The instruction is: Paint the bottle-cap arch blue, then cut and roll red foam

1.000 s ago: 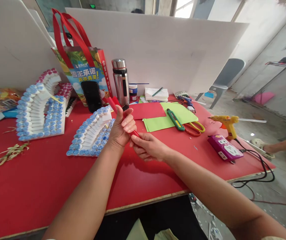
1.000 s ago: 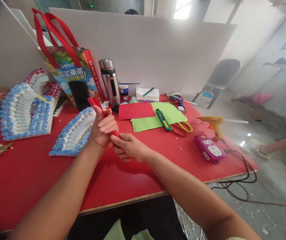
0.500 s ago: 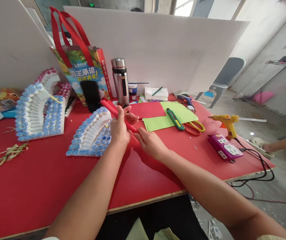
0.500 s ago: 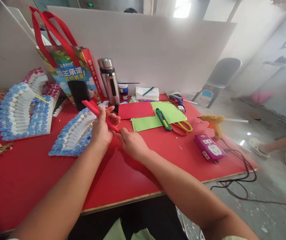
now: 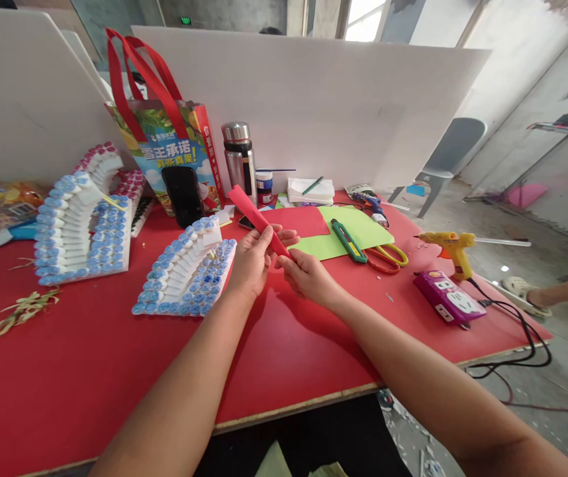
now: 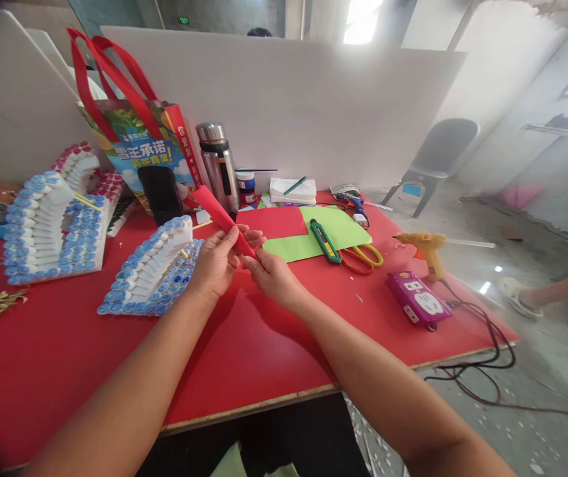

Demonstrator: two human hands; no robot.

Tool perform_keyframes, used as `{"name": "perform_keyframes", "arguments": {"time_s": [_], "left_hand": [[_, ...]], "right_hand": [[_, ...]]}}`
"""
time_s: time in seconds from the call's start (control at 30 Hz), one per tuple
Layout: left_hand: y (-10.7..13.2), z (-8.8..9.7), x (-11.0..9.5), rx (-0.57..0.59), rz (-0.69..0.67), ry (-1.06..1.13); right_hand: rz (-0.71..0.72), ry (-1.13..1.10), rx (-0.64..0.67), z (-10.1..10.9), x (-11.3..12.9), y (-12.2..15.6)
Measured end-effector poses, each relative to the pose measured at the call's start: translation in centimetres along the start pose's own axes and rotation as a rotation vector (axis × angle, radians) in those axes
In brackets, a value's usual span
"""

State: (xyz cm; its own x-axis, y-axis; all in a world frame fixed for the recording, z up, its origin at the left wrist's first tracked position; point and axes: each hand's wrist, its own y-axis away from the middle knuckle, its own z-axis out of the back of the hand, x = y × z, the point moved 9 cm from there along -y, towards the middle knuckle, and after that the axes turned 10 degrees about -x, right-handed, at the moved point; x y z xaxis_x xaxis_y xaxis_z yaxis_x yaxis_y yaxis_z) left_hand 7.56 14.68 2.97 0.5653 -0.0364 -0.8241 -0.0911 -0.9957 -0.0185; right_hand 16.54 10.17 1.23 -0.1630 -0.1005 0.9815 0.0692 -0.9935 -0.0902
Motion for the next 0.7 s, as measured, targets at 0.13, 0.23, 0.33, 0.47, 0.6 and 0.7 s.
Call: {"name": "perform_keyframes", "arguments": {"time_s": [0.13,0.23,0.33,0.47,0.6,0.7], "left_hand": [[0.1,1.1,1.0,-0.154,-0.029,-0.021],[0.1,0.7,1.0,-0.087,0.005,0.021],[0.2,-0.3,0.5,0.054,0.079,0.085],[0.4,-0.6,-0.5,0.132,0.123,0.179],[0.4,-0.5,-0.1,0.089,0.134,0.178],[0.2,0.1,0.4,-0.038,0.073,0.125]], "right_hand": [[0.156,0.604,-0.218,0.9,0.8,0.0],[0.125,0.469,-0.192,0.7,1.0,0.2],[-0.076,-0.095,0.079,-0.9,0.4,0.6],[-0.364,-0.640,0.505,-2.9,0.8,2.3],[-0.363,-0.619,0.486,-2.9,0.1,2.0],[-0.156,-0.233,0.166,-1.4,-0.9,0.5]]}}
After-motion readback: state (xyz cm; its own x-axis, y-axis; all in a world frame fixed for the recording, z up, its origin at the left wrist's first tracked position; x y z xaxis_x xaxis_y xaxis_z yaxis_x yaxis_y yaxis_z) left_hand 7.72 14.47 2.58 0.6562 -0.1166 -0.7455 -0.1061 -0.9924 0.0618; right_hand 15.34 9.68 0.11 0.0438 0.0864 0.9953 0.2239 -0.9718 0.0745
